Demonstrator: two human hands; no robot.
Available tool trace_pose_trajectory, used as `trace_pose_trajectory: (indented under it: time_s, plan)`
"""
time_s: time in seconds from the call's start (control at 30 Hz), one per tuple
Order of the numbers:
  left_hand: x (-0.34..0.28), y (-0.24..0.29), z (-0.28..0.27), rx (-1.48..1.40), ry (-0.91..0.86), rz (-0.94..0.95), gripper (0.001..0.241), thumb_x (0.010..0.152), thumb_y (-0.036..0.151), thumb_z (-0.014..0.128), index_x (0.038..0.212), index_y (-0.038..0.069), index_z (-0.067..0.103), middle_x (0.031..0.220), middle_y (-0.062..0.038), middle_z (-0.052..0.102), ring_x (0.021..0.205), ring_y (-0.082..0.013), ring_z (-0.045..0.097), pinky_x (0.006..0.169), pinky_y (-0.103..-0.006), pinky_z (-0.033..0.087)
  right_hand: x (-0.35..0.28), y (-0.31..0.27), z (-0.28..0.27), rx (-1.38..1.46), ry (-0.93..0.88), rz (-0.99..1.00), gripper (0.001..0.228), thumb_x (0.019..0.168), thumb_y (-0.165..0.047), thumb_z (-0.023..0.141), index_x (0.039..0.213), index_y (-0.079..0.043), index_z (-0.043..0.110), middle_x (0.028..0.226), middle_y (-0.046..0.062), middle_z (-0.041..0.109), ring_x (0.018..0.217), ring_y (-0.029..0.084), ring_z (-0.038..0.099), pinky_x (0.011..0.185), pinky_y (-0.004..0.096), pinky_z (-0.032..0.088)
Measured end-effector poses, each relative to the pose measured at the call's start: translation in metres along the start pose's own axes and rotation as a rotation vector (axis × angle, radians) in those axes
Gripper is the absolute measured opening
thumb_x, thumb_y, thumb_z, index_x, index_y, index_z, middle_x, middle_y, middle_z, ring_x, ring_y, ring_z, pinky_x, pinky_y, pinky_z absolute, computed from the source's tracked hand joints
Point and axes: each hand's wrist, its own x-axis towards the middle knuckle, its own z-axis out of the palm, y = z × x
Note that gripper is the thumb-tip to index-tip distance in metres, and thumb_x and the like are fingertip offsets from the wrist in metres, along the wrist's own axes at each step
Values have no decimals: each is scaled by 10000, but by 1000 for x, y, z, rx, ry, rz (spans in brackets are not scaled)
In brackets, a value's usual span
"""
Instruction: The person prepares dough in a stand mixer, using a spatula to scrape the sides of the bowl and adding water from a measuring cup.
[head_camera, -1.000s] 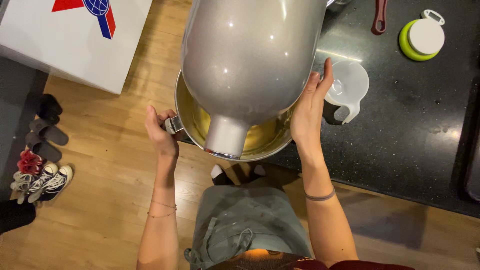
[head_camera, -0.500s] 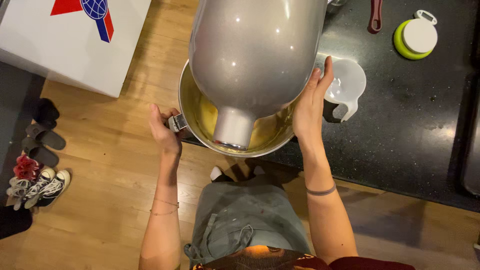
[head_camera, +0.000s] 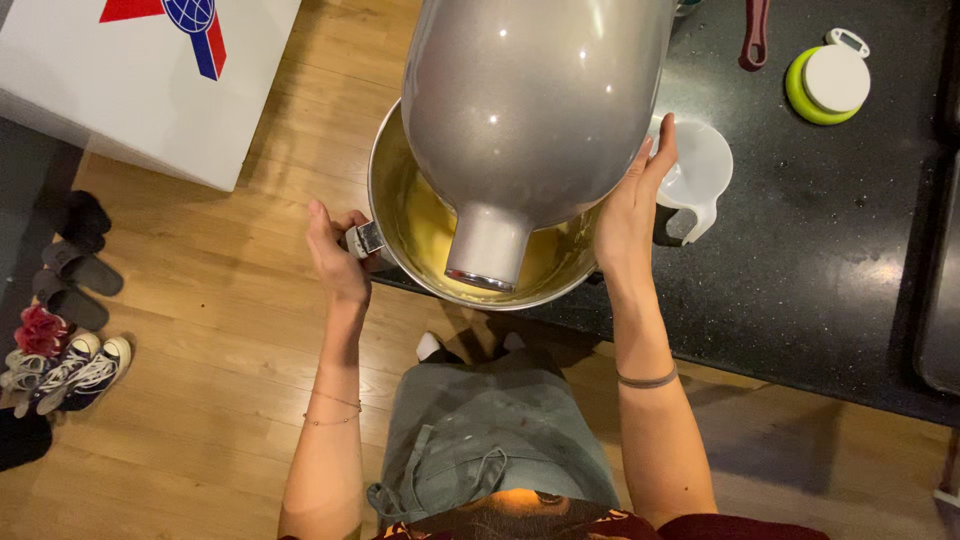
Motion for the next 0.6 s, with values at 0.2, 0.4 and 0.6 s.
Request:
trace_pose_trajectory:
  time_s: [0.2, 0.4, 0.6]
  plan:
    - [0, 0, 0, 16, -7, 25, 766, 1033, 690, 265, 614, 87, 486, 521, 11, 457, 410, -103, 372, 394, -269, 239, 0, -5, -1, -9, -3, -8, 806, 1095, -614, 162, 1643, -38, 29, 1722, 252, 92, 1590, 419, 220, 1276, 486, 257]
    - [0, -3, 0, 14, -15, 21, 769, 1038, 692, 257, 610, 92, 479, 522, 21, 447, 412, -95, 371, 395, -262, 239, 1, 22, -7, 48, -4, -15, 852, 1074, -652, 173, 1658, -41, 67, 1684, 299, 182, 1556, 428, 258, 1262, 505, 236]
    - [4, -7, -1, -19, -25, 43, 782, 1033, 717, 291, 623, 88, 511, 546, 18, 483, 441, -91, 392, 413, -253, 245, 24, 122, -73, -8, 477, 80, 577, 1081, -492, 398, 1396, -34, 551, 1379, 185, 680, 1287, 263, 649, 1117, 415, 501]
